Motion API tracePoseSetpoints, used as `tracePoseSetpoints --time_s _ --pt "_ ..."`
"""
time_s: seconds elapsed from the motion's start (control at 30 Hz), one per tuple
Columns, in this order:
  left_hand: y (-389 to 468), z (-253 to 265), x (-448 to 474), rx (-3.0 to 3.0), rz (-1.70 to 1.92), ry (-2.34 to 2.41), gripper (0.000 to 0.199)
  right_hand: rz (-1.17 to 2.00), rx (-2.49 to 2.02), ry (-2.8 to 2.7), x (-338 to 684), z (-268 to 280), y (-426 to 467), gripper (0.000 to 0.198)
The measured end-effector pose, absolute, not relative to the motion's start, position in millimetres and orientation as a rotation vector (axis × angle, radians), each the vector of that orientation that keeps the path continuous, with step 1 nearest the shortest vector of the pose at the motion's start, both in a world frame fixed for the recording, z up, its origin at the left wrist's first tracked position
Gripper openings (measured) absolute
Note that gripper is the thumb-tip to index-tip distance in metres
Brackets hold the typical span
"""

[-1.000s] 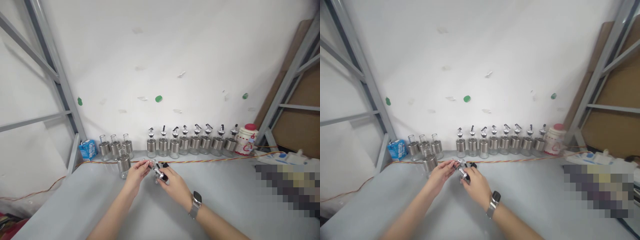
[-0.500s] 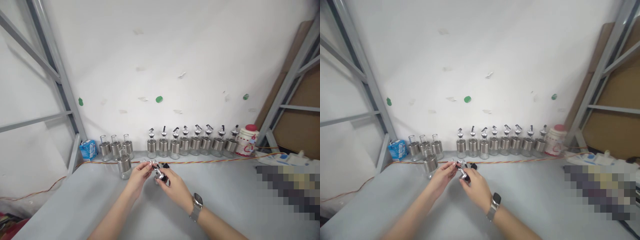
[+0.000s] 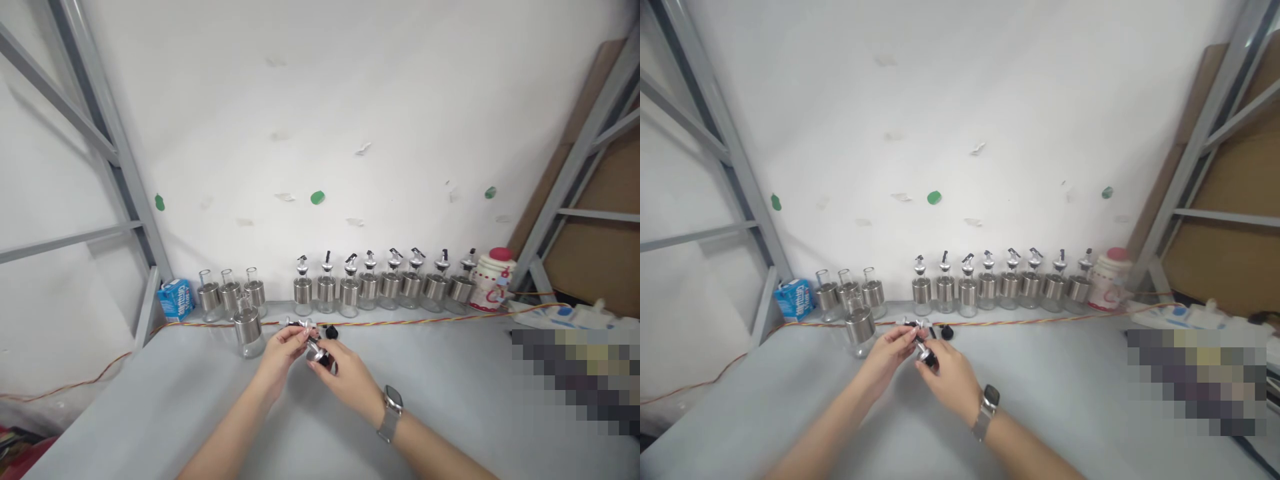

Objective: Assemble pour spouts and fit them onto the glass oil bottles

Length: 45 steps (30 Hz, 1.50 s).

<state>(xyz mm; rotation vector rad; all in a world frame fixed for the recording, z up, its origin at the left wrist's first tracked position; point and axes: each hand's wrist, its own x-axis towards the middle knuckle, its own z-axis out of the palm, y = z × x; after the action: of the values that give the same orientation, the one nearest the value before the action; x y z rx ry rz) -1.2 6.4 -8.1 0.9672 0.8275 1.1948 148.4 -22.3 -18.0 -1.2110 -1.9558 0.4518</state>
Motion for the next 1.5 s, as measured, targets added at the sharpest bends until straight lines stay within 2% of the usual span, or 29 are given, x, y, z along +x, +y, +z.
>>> tracePoseSetpoints --time_s 0.4,0.73,1.23,1.5 --pt "-3 10 2 0.987 1.178 0.579 0.016 0.316 -1.13 -1.911 151 -12 -23 0.029" --pt "-3 11 0 0.992 1.115 0.592 0.011 0.158 -1.12 -1.981 151 -4 -28 0.029" --pt "-3 16 -3 0.949 1.055 0.652 0.012 0.172 -1.068 -1.967 149 -2 -30 0.033" --pt "-3 14 -4 0.988 0.992 0.668 0.016 0.316 -1.023 -1.961 148 -3 -31 0.032"
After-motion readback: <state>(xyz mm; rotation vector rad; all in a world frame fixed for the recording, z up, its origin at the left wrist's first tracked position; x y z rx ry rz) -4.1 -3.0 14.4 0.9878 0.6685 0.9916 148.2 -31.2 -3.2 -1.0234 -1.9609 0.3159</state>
